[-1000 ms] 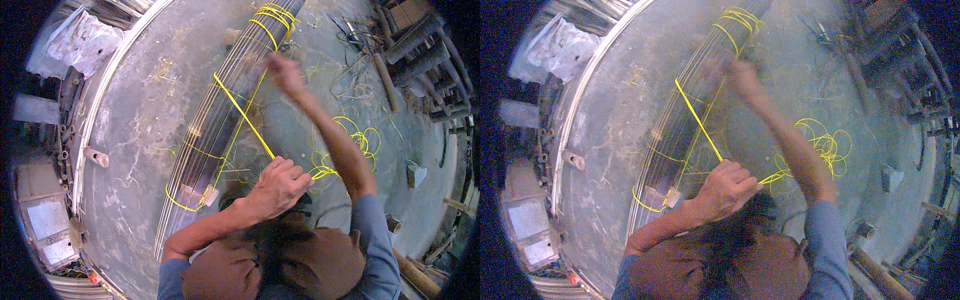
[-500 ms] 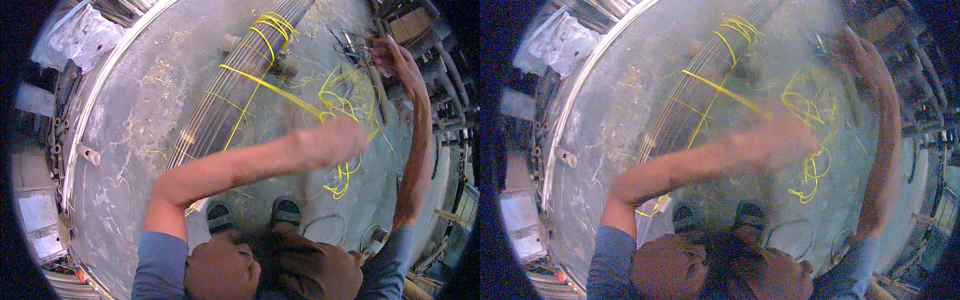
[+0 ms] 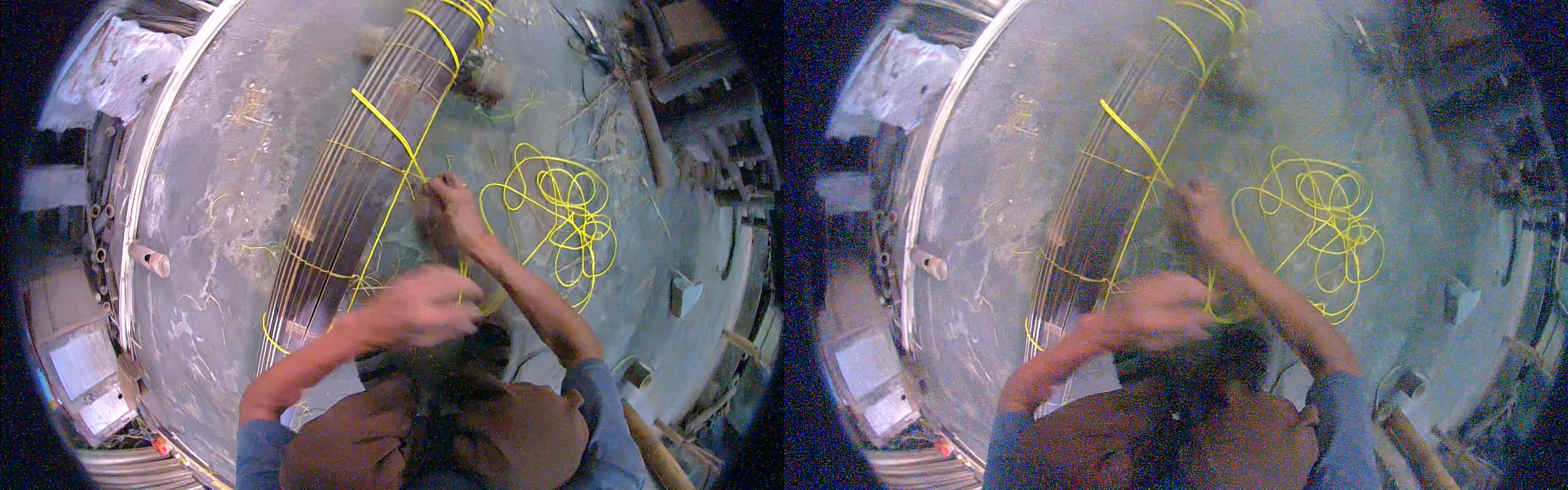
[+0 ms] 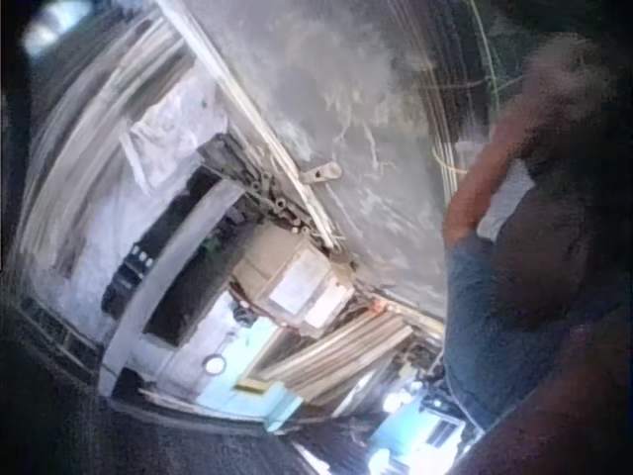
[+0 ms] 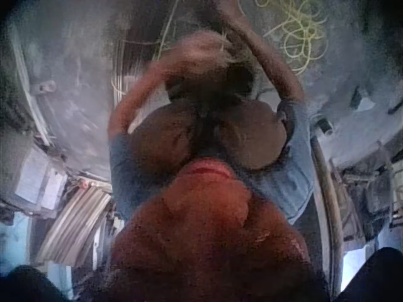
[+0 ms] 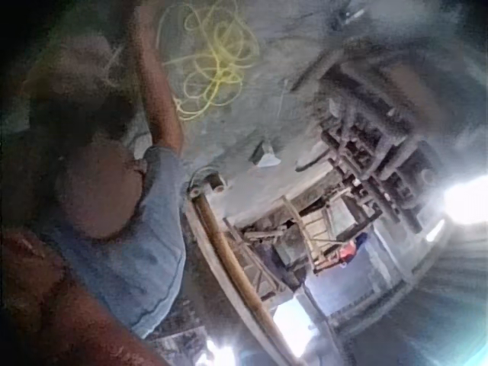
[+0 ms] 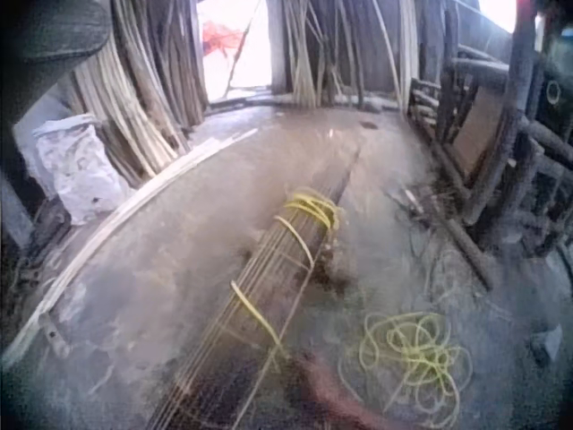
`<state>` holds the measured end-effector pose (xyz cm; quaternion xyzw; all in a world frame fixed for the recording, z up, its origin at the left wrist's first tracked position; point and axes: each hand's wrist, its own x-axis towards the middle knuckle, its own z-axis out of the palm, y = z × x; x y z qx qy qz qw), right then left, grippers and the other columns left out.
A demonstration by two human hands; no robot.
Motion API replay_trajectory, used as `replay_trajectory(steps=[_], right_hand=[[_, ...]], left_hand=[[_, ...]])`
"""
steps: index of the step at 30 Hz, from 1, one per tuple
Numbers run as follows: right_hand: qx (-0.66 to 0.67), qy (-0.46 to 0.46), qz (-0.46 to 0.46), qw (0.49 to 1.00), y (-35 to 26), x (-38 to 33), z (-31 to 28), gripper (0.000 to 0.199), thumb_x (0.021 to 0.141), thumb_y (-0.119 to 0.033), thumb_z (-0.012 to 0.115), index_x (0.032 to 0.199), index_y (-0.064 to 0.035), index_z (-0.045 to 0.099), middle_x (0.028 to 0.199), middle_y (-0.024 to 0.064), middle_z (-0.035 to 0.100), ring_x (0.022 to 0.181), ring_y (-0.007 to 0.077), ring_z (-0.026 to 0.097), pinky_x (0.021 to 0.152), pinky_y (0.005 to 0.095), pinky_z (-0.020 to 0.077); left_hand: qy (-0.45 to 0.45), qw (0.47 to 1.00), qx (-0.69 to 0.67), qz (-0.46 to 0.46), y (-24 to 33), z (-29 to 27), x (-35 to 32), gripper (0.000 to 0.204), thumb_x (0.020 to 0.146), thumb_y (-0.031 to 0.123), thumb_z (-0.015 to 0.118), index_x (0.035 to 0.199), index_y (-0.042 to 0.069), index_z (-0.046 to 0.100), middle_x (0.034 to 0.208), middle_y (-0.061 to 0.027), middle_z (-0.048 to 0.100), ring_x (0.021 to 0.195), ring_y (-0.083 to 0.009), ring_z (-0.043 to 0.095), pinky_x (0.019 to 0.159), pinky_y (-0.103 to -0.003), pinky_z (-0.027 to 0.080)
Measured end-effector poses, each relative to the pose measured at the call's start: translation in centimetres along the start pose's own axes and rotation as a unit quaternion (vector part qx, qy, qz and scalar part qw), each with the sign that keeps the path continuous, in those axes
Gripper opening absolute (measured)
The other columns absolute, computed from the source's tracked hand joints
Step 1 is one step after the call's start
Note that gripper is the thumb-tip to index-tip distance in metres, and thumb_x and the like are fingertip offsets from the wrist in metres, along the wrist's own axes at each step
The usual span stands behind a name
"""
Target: The person ties a bundle of long metal rods together using a yellow plastic string. They wrap the string around the rods multiple times and secure it with knots to keep the bundle intact.
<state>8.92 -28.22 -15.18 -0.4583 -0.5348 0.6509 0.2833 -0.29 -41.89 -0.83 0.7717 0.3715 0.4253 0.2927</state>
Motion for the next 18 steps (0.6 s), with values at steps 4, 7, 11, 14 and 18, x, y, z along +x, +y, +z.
replay_trajectory(steps=[4, 7, 11, 14, 18], right_hand=[[-0.2, 0.023, -0.157, 0.967, 5.1, 1.3, 4.3, 0.024, 0.09, -0.02, 0.054, 0.103, -0.0012, 0.061, 0.086, 0.0184, 0.063, 0.081, 0.0367, 0.058, 0.076, 0.0438, 0.0457], [-0.121, 0.066, -0.213, 0.967, 8.2, 2.3, 9.2, 0.026, 0.087, -0.018, 0.059, 0.108, -0.0016, 0.061, 0.091, 0.016, 0.064, 0.086, 0.0349, 0.059, 0.08, 0.0441, 0.0466], [0.113, -0.092, 0.002, 0.989, 7.3, 2.2, 10.3, 0.032, 0.087, -0.019, 0.063, 0.115, -0.0024, 0.06, 0.099, 0.0135, 0.066, 0.092, 0.0291, 0.061, 0.086, 0.0425, 0.0481], [0.212, -0.14, 0.088, 0.963, 7.5, 2.5, 10.7, 0.032, 0.088, -0.019, 0.063, 0.115, -0.0026, 0.06, 0.101, 0.0122, 0.067, 0.092, 0.0261, 0.061, 0.085, 0.0413, 0.0493], [0.212, -0.141, 0.097, 0.962, 7.4, 2.3, 11.2, 0.031, 0.089, -0.019, 0.061, 0.114, -0.0026, 0.06, 0.101, 0.0112, 0.067, 0.091, 0.024, 0.062, 0.082, 0.0405, 0.0505]], left_hand=[[0.302, 0.861, 0.187, -0.364, -8.7, -14.3, -3.5, 0.028, 0.096, 0.026, 0.048, 0.092, 0.002, 0.063, 0.089, -0.0103, 0.064, 0.081, -0.0184, 0.059, 0.071, -0.034, 0.05], [0.201, 0.785, -0.099, -0.578, -16.3, -17.4, -8.1, 0.037, 0.097, 0.036, 0.047, 0.104, 0.003, 0.062, 0.093, -0.007, 0.064, 0.081, -0.0154, 0.058, 0.067, -0.034, 0.051], [0.181, 0.674, -0.219, -0.682, -17.0, -14.4, -8.6, 0.045, 0.091, 0.043, 0.054, 0.118, 0.007, 0.059, 0.094, -0.0043, 0.064, 0.077, -0.0151, 0.059, 0.067, -0.034, 0.052], [0.172, 0.679, -0.217, -0.68, -18.4, -13.9, -7.5, 0.044, 0.091, 0.043, 0.054, 0.117, 0.007, 0.059, 0.094, -0.0042, 0.064, 0.076, -0.0151, 0.059, 0.066, -0.034, 0.052], [0.171, 0.682, -0.214, -0.678, -19.7, -14.1, -6.4, 0.043, 0.091, 0.042, 0.055, 0.116, 0.007, 0.06, 0.093, -0.0042, 0.064, 0.076, -0.0149, 0.059, 0.066, -0.034, 0.052]])
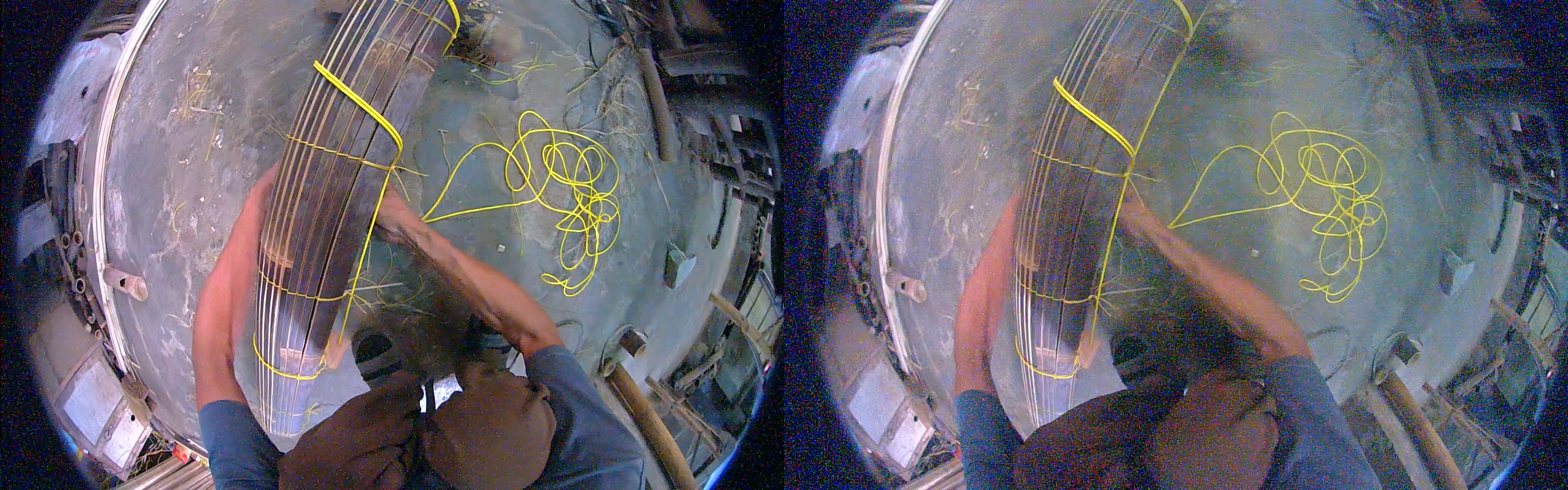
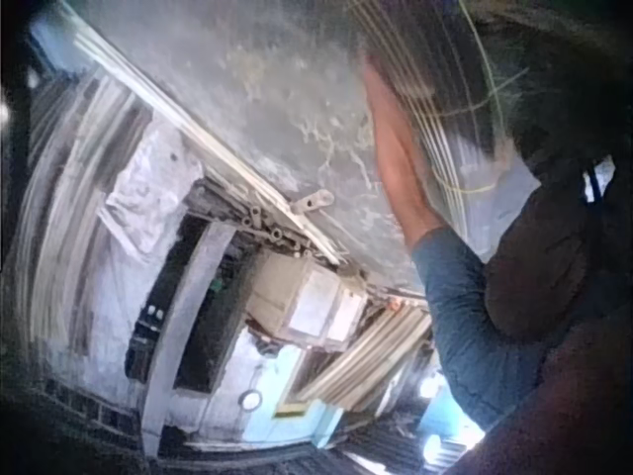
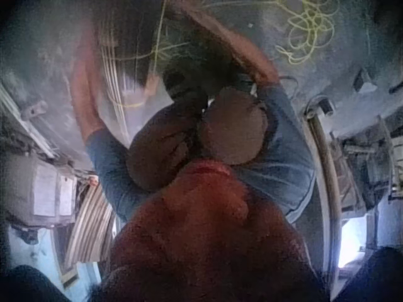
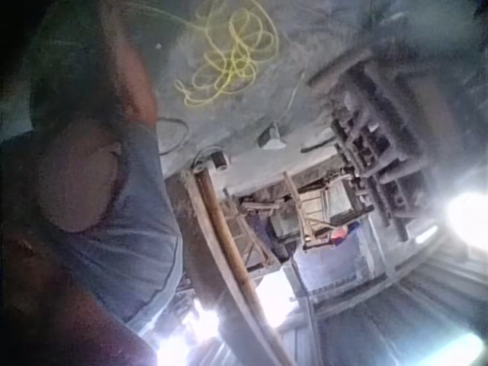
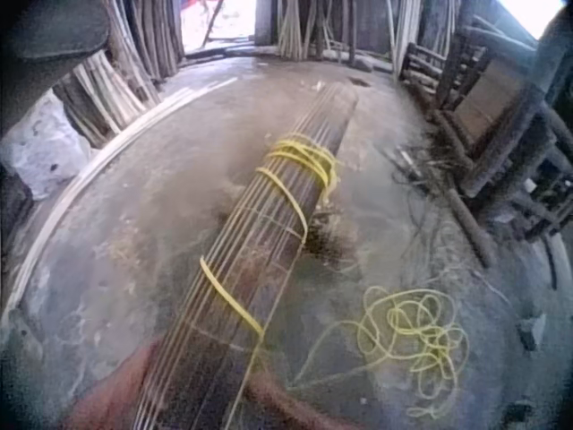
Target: The person ties a bundle of long metal rods together using a yellow plastic string. They wrap the string around the rods multiple times and secure it with knots to keep the bundle intact.
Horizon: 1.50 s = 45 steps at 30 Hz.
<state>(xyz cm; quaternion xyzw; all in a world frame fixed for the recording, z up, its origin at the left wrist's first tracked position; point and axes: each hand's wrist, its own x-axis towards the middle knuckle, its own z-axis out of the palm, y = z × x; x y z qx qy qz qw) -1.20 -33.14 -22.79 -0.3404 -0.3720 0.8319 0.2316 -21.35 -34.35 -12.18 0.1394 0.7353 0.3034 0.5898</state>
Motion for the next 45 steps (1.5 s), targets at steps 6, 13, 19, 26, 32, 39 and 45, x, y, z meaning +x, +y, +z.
replay_trajectory(steps=[6, 13, 19, 26, 32, 39, 45], right_hand=[[-0.096, 0.008, -0.024, 0.995, 0.5, 0.1, -0.5, 0.028, 0.09, -0.018, 0.059, 0.113, -0.0026, 0.061, 0.101, 0.0098, 0.066, 0.089, 0.0209, 0.062, 0.077, 0.0394, 0.0524], [0.178, 0.012, 0.047, 0.983, 0.1, -0.5, 1.3, 0.027, 0.09, -0.013, 0.055, 0.114, -0.0017, 0.059, 0.102, 0.0085, 0.066, 0.088, 0.0213, 0.062, 0.075, 0.04, 0.0525], [0.166, 0.028, 0.013, 0.986, -1.0, -1.2, 1.9, 0.028, 0.09, -0.011, 0.054, 0.117, -0.003, 0.058, 0.107, 0.0093, 0.064, 0.093, 0.0233, 0.061, 0.08, 0.0408, 0.0515], [-0.061, 0.055, -0.026, 0.996, 3.9, 2.1, -0.8, 0.035, 0.087, -0.006, 0.057, 0.122, -0.0025, 0.055, 0.112, 0.0108, 0.062, 0.097, 0.0249, 0.061, 0.083, 0.0421, 0.0511], [0.161, -0.014, 0.057, 0.985, 0.4, -0.1, 1.4, 0.028, 0.088, -0.006, 0.054, 0.115, -0.0012, 0.057, 0.101, 0.0097, 0.065, 0.088, 0.0226, 0.062, 0.078, 0.04, 0.053], [-0.133, 0.074, 0.074, 0.986, 0.9, -0.5, -0.7, 0.024, 0.092, -0.022, 0.054, 0.104, -0.0028, 0.062, 0.091, 0.0086, 0.067, 0.085, 0.0182, 0.062, 0.068, 0.0361, 0.0528], [-0.241, 0.072, -0.149, 0.956, -17.8, -11.7, 2.4, 0.031, 0.092, -0.032, 0.055, 0.103, -0.0043, 0.064, 0.089, 0.0118, 0.068, 0.084, 0.0234, 0.066, 0.074, 0.0383, 0.0531]], left_hand=[[0.005, 1.0, 0.003, 0.019, 1.9, 0.6, 1.3, 0.042, 0.09, 0.042, 0.056, 0.114, 0.007, 0.061, 0.092, -0.0041, 0.065, 0.074, -0.0148, 0.059, 0.065, -0.034, 0.052], [-0.003, 1.0, -0.011, 0.013, 3.0, 1.0, 0.9, 0.041, 0.09, 0.041, 0.057, 0.112, 0.007, 0.062, 0.091, -0.0041, 0.065, 0.073, -0.0146, 0.059, 0.064, -0.034, 0.051], [-0.035, 0.984, -0.167, 0.056, -0.7, -0.5, 2.0, 0.037, 0.086, 0.039, 0.062, 0.103, 0.007, 0.066, 0.086, -0.0048, 0.066, 0.071, -0.0151, 0.06, 0.062, -0.035, 0.051], [-0.029, 0.987, -0.146, 0.064, 2.0, 1.2, 1.1, 0.031, 0.088, 0.035, 0.061, 0.103, 0.007, 0.063, 0.081, -0.003, 0.063, 0.067, -0.0135, 0.057, 0.06, -0.033, 0.049], [0.009, 0.989, -0.133, 0.072, 1.4, 0.0, 0.7, 0.026, 0.09, 0.03, 0.059, 0.103, 0.008, 0.06, 0.076, -0.0014, 0.059, 0.064, -0.0116, 0.054, 0.058, -0.03, 0.046], [0.071, 0.963, -0.192, 0.174, 2.2, -1.5, 0.4, 0.019, 0.093, 0.025, 0.057, 0.103, 0.008, 0.057, 0.071, 0.0006, 0.055, 0.059, -0.0093, 0.051, 0.055, -0.026, 0.044], [0.225, 0.913, -0.063, 0.333, 4.6, -2.6, -14.5, 0.02, 0.095, 0.021, 0.056, 0.108, 0.007, 0.049, 0.07, 0.0027, 0.046, 0.061, -0.0057, 0.043, 0.055, -0.023, 0.037]])
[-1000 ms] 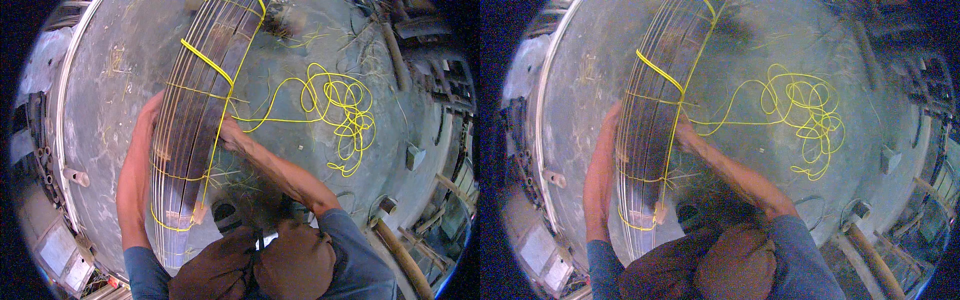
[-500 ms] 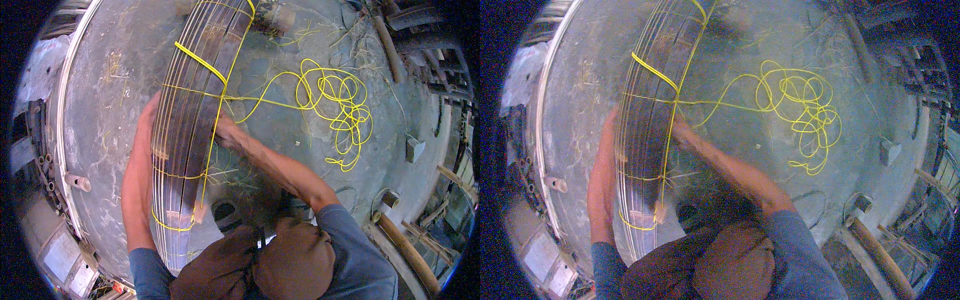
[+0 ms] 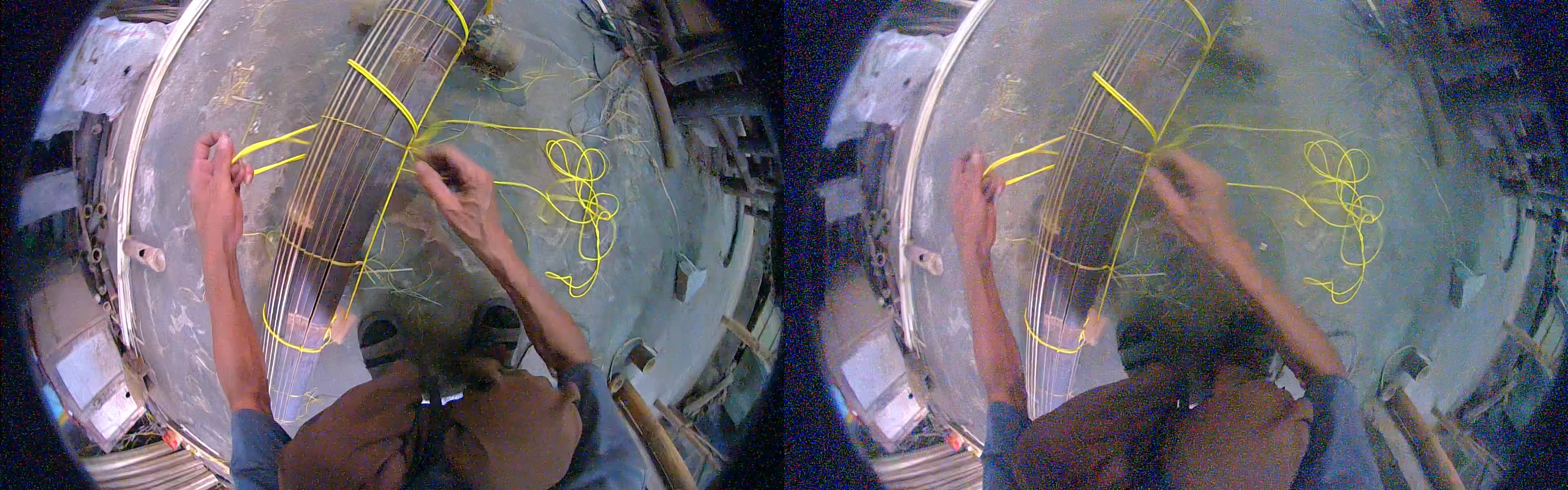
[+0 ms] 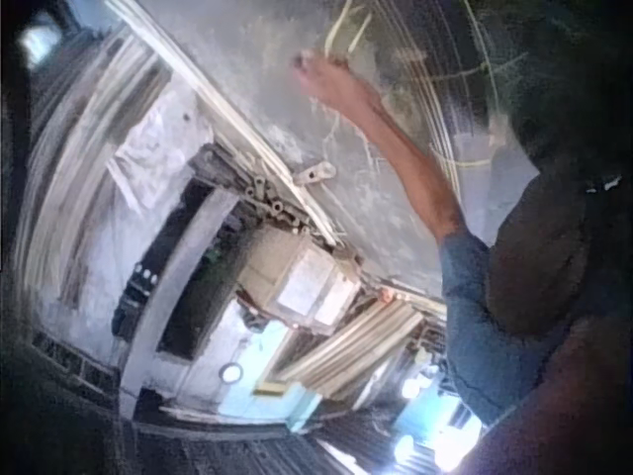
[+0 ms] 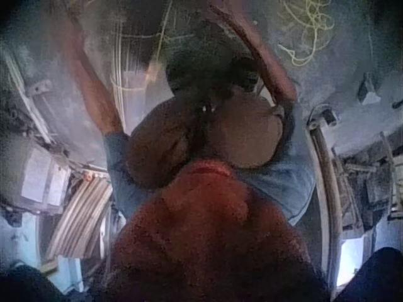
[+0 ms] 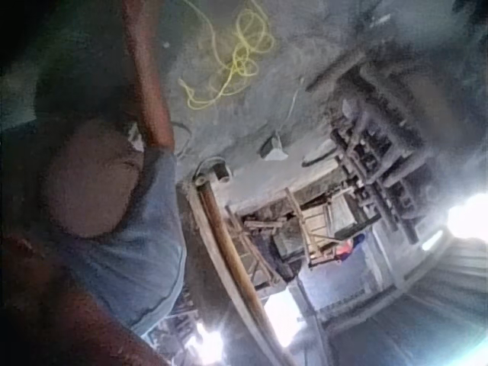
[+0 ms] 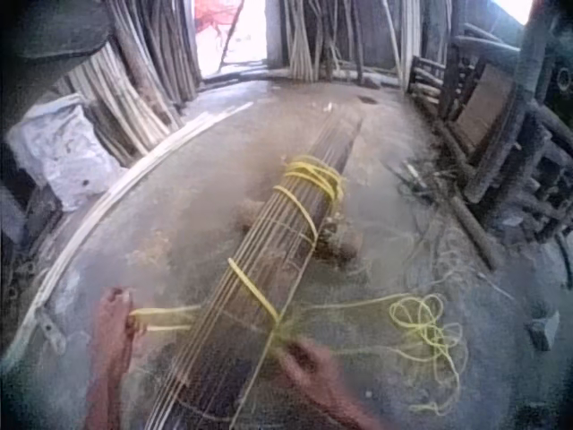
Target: The person ties a bundle of long metal rods together using a yellow plastic string. They wrap the string around the rods multiple times and secure it with knots to keep the bundle intact.
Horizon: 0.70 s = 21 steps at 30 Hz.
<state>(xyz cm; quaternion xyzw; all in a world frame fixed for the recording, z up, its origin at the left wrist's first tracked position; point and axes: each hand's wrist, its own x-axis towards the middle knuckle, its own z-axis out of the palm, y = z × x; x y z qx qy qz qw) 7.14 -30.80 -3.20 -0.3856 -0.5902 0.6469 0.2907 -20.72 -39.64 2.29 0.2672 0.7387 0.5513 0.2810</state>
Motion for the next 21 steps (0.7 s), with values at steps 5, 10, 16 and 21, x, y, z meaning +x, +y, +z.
replay_trajectory(steps=[5, 10, 16, 21], right_hand=[[-0.318, -0.039, -0.534, 0.782, -5.5, 2.1, 4.3, 0.035, 0.082, -0.018, 0.06, 0.117, -0.0136, 0.058, 0.1, 0.0115, 0.066, 0.092, 0.033, 0.064, 0.079, 0.0414, 0.0528], [-0.572, -0.016, -0.291, 0.766, -11.6, 2.9, -9.9, 0.04, 0.081, -0.025, 0.064, 0.119, -0.0152, 0.057, 0.114, 0.0166, 0.061, 0.111, 0.0303, 0.057, 0.092, 0.0442, 0.0455], [-0.694, 0.159, -0.125, 0.691, -15.4, -12.9, -38.3, 0.05, 0.077, -0.025, 0.069, 0.123, -0.0117, 0.055, 0.117, 0.0168, 0.06, 0.113, 0.0313, 0.056, 0.093, 0.043, 0.0451], [-0.682, 0.134, 0.22, 0.684, -11.0, -31.3, -50.1, 0.06, 0.073, -0.025, 0.074, 0.127, -0.0088, 0.052, 0.12, 0.017, 0.059, 0.114, 0.0321, 0.055, 0.094, 0.042, 0.0448]], left_hand=[[-0.04, 0.96, 0.176, 0.214, 7.4, 5.3, -12.4, 0.021, 0.094, 0.02, 0.054, 0.107, 0.003, 0.05, 0.087, -0.0034, 0.055, 0.07, -0.0106, 0.052, 0.068, -0.027, 0.045], [-0.218, 0.92, 0.268, 0.185, 6.3, 4.7, -20.4, 0.016, 0.09, 0.02, 0.06, 0.089, 0.005, 0.058, 0.09, -0.0114, 0.06, 0.073, -0.0269, 0.059, 0.071, -0.034, 0.048], [-0.33, 0.799, 0.325, 0.384, -0.7, 4.2, -23.3, 0.021, 0.084, 0.021, 0.064, 0.071, 0.009, 0.052, 0.065, -0.0059, 0.047, 0.066, -0.0239, 0.052, 0.064, -0.037, 0.04], [-0.402, 0.741, 0.317, 0.434, -2.5, 6.1, -23.4, 0.021, 0.085, 0.023, 0.062, 0.071, 0.01, 0.053, 0.067, -0.0042, 0.05, 0.072, -0.0219, 0.052, 0.068, -0.035, 0.039]])
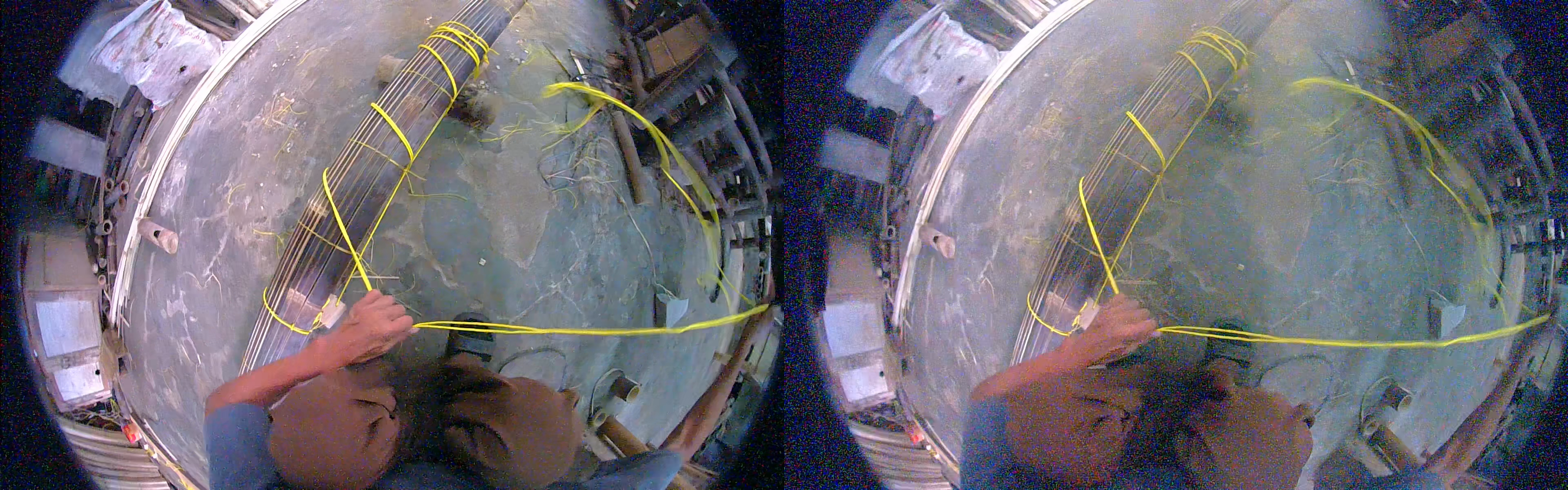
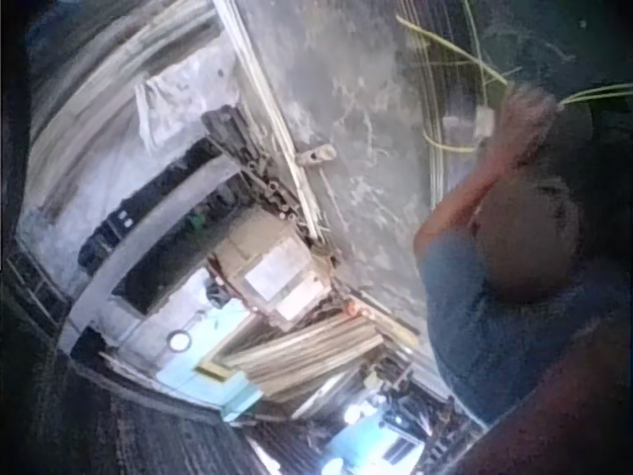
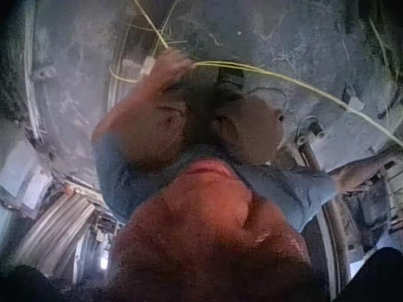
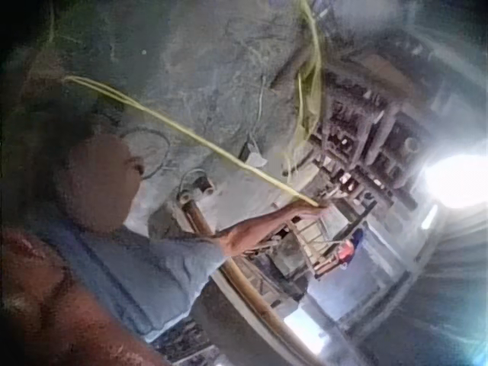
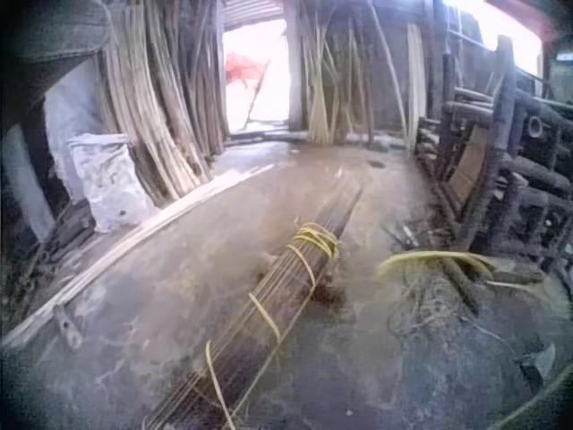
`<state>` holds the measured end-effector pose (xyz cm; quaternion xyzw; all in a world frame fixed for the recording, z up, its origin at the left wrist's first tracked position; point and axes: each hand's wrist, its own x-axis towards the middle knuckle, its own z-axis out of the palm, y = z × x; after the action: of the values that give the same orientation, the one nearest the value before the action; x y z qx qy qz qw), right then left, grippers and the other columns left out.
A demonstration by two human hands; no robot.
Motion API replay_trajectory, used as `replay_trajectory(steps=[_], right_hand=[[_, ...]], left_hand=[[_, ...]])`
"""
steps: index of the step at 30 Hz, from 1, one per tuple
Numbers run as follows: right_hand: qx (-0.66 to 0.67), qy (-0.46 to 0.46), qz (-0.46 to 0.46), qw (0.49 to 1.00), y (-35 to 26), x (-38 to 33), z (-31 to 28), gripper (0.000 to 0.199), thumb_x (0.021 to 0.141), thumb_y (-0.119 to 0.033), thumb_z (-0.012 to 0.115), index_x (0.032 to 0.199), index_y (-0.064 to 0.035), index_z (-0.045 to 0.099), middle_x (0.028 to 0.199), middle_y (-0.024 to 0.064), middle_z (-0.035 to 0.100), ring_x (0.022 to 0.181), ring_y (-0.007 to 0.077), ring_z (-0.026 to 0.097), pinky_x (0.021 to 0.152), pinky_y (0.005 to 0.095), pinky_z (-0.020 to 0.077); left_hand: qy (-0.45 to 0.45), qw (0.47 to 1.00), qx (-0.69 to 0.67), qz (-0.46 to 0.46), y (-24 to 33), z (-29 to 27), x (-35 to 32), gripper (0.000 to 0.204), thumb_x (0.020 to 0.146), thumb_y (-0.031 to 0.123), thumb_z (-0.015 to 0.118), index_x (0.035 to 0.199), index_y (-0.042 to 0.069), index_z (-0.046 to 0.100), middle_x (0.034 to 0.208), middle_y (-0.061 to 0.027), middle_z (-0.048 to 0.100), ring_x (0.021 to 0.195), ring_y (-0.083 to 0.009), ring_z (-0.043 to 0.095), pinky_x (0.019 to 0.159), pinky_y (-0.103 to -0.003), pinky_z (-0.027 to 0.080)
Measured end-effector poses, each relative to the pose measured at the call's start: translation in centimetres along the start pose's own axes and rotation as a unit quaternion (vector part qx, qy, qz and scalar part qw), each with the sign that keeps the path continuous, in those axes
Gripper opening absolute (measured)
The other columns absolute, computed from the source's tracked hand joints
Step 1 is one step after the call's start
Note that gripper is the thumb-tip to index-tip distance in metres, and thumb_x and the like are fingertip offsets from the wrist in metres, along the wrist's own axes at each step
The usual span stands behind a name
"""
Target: The person ties a bundle of long metal rods together using a yellow plastic string. They wrap the string around the rods multiple times and secure it with knots to keep the bundle intact.
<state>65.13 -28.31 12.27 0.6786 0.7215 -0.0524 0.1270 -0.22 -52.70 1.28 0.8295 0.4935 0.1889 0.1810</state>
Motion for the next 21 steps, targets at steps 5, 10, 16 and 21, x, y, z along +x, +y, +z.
replay_trajectory(steps=[5, 10, 16, 21], right_hand=[[-0.092, -0.33, 0.035, 0.939, 2.6, -1.9, 6.0, 0.069, 0.07, -0.026, 0.078, 0.13, -0.0059, 0.05, 0.123, 0.0171, 0.058, 0.116, 0.0329, 0.054, 0.094, 0.041, 0.0444], [0.088, -0.04, -0.291, 0.952, -24.8, 1.5, 8.0, 0.055, 0.08, -0.015, 0.07, 0.131, -0.01, 0.05, 0.124, 0.0176, 0.057, 0.112, 0.0364, 0.054, 0.094, 0.0406, 0.0433], [0.357, 0.142, -0.679, 0.626, -55.3, -3.4, 6.6, 0.074, 0.079, -0.028, 0.068, 0.141, -0.0081, 0.034, 0.142, 0.0168, 0.04, 0.131, 0.0348, 0.038, 0.109, 0.0468, 0.0319], [0.474, 0.167, -0.709, 0.494, -62.0, -6.1, 8.6, 0.048, 0.075, -0.018, 0.063, 0.12, -0.0068, 0.053, 0.124, 0.0159, 0.054, 0.118, 0.0337, 0.05, 0.109, 0.0474, 0.0323]], left_hand=[[-0.051, 0.997, 0.012, 0.053, 0.3, 1.6, -0.5, 0.021, 0.086, 0.024, 0.06, 0.071, 0.011, 0.054, 0.07, -0.0043, 0.053, 0.072, -0.0216, 0.052, 0.068, -0.036, 0.039], [-0.099, 0.995, 0.019, 0.0, 3.0, -0.9, -0.7, 0.021, 0.085, 0.024, 0.06, 0.071, 0.011, 0.054, 0.069, -0.0063, 0.052, 0.069, -0.0234, 0.052, 0.067, -0.037, 0.039], [0.085, 0.99, 0.008, -0.109, 6.1, -9.3, 1.8, 0.021, 0.087, 0.021, 0.06, 0.074, 0.006, 0.055, 0.069, -0.0097, 0.051, 0.067, -0.0294, 0.051, 0.064, -0.041, 0.041], [0.181, 0.96, -0.015, -0.215, 7.8, -11.2, 0.7, 0.025, 0.087, 0.02, 0.061, 0.072, 0.001, 0.054, 0.071, -0.0125, 0.051, 0.072, -0.0317, 0.052, 0.07, -0.044, 0.043]])
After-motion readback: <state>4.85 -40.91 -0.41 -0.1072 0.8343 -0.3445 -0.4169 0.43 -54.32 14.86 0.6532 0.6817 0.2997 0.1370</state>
